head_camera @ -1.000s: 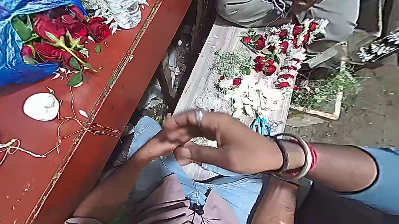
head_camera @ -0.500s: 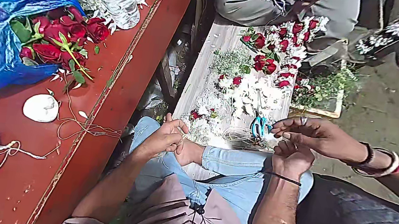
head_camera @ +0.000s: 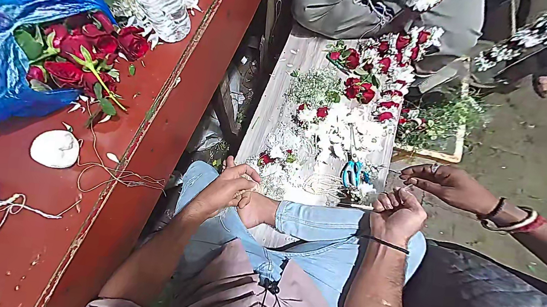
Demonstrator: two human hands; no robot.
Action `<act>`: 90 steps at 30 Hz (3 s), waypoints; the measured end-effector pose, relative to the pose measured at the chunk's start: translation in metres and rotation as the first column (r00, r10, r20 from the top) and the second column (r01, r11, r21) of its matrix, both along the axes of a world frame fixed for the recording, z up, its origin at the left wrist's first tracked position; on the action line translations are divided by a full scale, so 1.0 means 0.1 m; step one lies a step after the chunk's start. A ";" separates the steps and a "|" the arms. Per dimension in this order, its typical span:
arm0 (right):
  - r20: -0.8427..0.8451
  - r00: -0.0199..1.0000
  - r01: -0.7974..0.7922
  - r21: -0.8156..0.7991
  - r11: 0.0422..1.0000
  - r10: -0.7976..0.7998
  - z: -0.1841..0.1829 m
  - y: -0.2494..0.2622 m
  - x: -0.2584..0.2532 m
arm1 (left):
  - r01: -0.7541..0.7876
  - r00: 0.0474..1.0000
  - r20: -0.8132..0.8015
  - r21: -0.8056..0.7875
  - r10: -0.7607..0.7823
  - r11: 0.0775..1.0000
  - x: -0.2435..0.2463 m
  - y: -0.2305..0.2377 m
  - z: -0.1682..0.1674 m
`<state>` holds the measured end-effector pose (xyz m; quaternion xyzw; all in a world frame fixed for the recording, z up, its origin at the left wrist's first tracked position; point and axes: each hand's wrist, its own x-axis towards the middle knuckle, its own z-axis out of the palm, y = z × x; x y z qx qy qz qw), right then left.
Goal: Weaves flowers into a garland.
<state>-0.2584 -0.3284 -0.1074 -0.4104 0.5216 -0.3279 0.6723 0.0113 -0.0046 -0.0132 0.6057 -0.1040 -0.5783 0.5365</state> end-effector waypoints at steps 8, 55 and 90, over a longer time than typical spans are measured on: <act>0.131 0.981 0.135 0.084 0.987 -0.146 -0.17 0.01 -0.01 | 0.019 1.000 -0.022 0.031 -0.018 0.999 0.06 0.08 0.01; 0.182 0.965 0.176 0.093 0.980 -0.191 -0.08 0.06 0.07 | 0.330 0.819 0.411 0.234 -0.401 0.914 0.04 0.08 -0.18; -0.151 0.464 -0.876 -0.227 0.426 0.873 1.29 -0.04 0.34 | 0.030 0.989 0.146 -0.393 0.030 0.919 0.04 0.69 -0.12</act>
